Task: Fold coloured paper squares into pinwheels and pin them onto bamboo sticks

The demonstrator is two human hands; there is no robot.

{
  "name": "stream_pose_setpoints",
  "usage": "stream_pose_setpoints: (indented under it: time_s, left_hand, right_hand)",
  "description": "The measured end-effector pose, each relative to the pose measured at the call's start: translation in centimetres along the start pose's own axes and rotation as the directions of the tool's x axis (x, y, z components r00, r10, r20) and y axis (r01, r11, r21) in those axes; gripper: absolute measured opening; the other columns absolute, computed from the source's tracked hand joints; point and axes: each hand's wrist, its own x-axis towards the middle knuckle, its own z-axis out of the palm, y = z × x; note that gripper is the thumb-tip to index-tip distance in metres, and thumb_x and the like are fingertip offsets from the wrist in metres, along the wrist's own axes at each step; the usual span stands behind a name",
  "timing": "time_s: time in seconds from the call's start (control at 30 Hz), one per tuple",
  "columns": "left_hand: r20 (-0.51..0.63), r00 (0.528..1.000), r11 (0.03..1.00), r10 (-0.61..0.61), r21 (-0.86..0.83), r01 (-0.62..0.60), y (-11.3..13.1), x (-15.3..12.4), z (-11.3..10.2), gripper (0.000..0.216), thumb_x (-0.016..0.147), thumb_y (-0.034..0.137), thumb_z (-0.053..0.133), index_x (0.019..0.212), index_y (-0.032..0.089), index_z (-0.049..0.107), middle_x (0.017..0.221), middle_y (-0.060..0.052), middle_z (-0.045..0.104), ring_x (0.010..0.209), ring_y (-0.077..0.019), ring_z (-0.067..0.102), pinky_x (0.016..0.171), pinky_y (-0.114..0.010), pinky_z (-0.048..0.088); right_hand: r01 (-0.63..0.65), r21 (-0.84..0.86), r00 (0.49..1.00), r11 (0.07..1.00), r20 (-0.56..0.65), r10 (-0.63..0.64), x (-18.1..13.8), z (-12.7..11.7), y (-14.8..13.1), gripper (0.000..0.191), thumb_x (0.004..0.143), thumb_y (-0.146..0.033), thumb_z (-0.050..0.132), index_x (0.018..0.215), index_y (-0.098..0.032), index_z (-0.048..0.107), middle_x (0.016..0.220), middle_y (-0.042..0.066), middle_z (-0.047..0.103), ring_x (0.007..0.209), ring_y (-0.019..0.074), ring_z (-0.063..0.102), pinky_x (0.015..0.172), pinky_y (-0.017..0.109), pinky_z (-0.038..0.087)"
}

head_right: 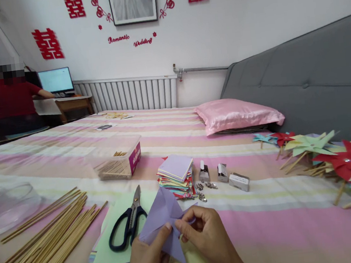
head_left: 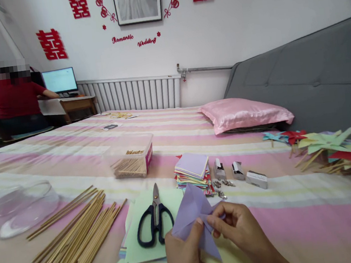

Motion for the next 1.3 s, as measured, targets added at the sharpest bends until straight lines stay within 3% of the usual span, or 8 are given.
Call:
stream_pose_setpoints:
  time_s: [0.67,0.87,1.07,1.2,1.3]
  left_hand:
    - [-0.01,1.0,1.0,0.003,0.026,-0.003,-0.3,-0.2,0.2,0.031,0.045,0.035,0.079,0.054,0.01,0.064,0.047,-0.003,0.06,0.045,-0.0149,0.05,0.042,-0.024,0.039]
    - [0.046,0.999,0.999,-0.017,0.028,0.016,0.5,-0.7,0.2,0.028,0.048,0.032,0.079,0.054,0.009,0.064,0.047,-0.003,0.061,0.045,-0.0146,0.052,0.044,-0.024,0.039]
    - [-0.006,1.0,1.0,-0.021,-0.02,0.021,0.2,-0.6,0.4,0.029,0.046,0.032,0.08,0.056,0.009,0.066,0.047,-0.003,0.062,0.044,-0.0152,0.053,0.043,-0.025,0.04]
    - [0.038,0.999,0.997,-0.022,-0.076,0.025,0.8,-0.9,0.5,0.026,0.049,0.029,0.08,0.058,0.009,0.066,0.05,-0.003,0.062,0.047,-0.015,0.054,0.047,-0.025,0.042]
    - [0.096,0.995,0.991,-0.024,-0.127,0.036,1.5,-1.2,0.5,0.021,0.055,0.026,0.078,0.063,0.01,0.067,0.056,-0.003,0.064,0.051,-0.0143,0.056,0.052,-0.025,0.044]
  right_hand:
    - [-0.033,-0.034,0.998,0.999,-0.059,0.031,-0.2,0.3,0.2,0.025,0.073,-0.033,0.065,0.061,-0.016,0.05,0.047,-0.002,0.055,0.046,0.0111,0.053,0.047,0.02,0.039]
    - [-0.023,-0.048,0.997,0.999,-0.076,0.019,-0.1,0.4,0.5,0.027,0.072,-0.034,0.064,0.059,-0.016,0.049,0.047,-0.003,0.054,0.045,0.0108,0.052,0.046,0.019,0.038]
    - [-0.012,-0.069,0.995,0.998,-0.102,0.005,-0.1,0.6,0.7,0.027,0.071,-0.033,0.066,0.057,-0.016,0.048,0.047,-0.003,0.053,0.044,0.0104,0.05,0.044,0.019,0.036]
    - [0.022,-0.049,0.997,0.999,-0.075,-0.025,-0.4,0.6,0.4,0.026,0.073,-0.034,0.065,0.062,-0.016,0.05,0.051,-0.003,0.053,0.048,0.0108,0.051,0.046,0.019,0.038]
    - [0.061,0.061,0.997,0.996,-0.058,-0.058,-0.5,0.7,0.2,0.025,0.073,-0.033,0.066,0.074,-0.019,0.046,0.061,-0.003,0.055,0.056,0.0125,0.056,0.053,0.021,0.042]
